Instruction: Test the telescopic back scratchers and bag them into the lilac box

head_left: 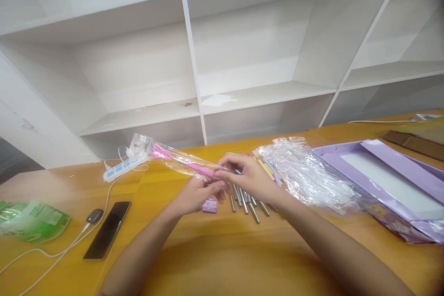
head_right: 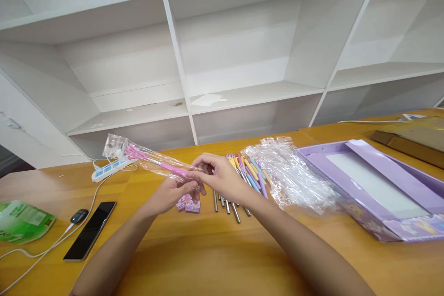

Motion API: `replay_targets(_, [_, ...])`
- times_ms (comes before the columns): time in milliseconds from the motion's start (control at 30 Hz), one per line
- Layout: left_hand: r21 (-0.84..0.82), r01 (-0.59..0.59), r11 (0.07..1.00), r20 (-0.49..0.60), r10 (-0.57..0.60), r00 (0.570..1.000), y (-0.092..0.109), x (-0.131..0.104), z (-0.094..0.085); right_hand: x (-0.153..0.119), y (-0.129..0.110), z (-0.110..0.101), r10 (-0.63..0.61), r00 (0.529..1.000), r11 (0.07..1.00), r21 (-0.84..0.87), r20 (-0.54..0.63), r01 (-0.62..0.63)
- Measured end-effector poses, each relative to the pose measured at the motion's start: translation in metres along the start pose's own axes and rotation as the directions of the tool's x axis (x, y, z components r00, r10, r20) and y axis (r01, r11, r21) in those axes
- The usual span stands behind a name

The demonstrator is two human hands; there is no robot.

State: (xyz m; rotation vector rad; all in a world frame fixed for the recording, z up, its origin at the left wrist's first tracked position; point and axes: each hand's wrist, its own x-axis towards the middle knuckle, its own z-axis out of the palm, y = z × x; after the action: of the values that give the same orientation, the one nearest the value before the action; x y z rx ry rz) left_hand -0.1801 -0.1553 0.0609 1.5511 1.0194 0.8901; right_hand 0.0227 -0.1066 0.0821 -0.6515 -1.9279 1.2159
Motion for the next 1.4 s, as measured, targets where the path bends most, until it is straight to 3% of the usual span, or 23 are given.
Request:
replay_targets(267, [0.173, 0.021, 0.985, -0.008, -0.020, 1.000, -0.001, -0.004, -0.003, 0.001, -0.002, 0.000, 0.068, 0.992, 0.975, 0.203, 0.103, -0.088])
replay_targets(367, [0.222, 0.011, 0.975, -0.023, -0.006, 1.000, -0.007, -0.003, -0.004, 0.000, -0.004, 0.002, 0.069, 0.994, 0.965, 0.247, 0.082, -0.087])
replay_targets(633, [0.193, -0.077, 0.978, -0.011, 0.081, 0.997, -0.017, 0.001, 0.001, -0.001, 0.003, 0.003, 0.040, 0.997, 0.975, 0.216, 0.064, -0.053])
replay_targets(767, [0.289, -0.052, 0.956, 0.025, 0.047, 0.999, -0.009, -0.001, -0.011, 0.002, 0.005, -0.005, 0.053, 0.989, 0.974, 0.210, 0.139, -0.081])
replay_targets(833, [0.323, -0.114, 0.939, 0.022, 0.113, 0.993, -0.004, 0.001, -0.021, 0.003, 0.006, -0.010, 0.043, 0.989, 0.982, 0.175, 0.142, -0.067])
replay_targets(933, [0.130, -0.274, 0.953, -0.134, 0.291, 0.947, 0.001, 0.007, -0.036, 0.004, 0.007, -0.014, 0.013, 0.994, 0.994, 0.102, 0.112, -0.025])
replay_targets(1033, [-0.085, -0.379, 0.922, -0.374, 0.323, 0.869, 0.006, 0.014, -0.047, 0.004, 0.012, -0.011, 0.020, 0.980, 0.999, 0.030, 0.197, -0.026])
replay_targets(1133, [-0.109, -0.394, 0.913, -0.515, 0.287, 0.808, 0.011, 0.016, -0.057, 0.005, 0.018, -0.001, 0.086, 0.944, 0.996, -0.057, 0.319, -0.071])
replay_targets(1267, [-0.052, -0.384, 0.922, -0.649, 0.261, 0.714, 0.016, 0.012, -0.068, 0.009, 0.031, 0.020, 0.189, 0.859, 0.982, -0.097, 0.475, -0.163])
replay_targets(1333, [0.024, -0.323, 0.946, -0.630, 0.265, 0.730, 0.015, 0.010, -0.071, 0.011, 0.040, 0.031, 0.209, 0.824, 0.978, -0.098, 0.526, -0.186])
replay_targets(1400, [0.107, -0.229, 0.967, -0.563, 0.249, 0.788, 0.014, 0.008, -0.074, 0.012, 0.051, 0.040, 0.206, 0.787, 0.978, -0.113, 0.581, -0.173])
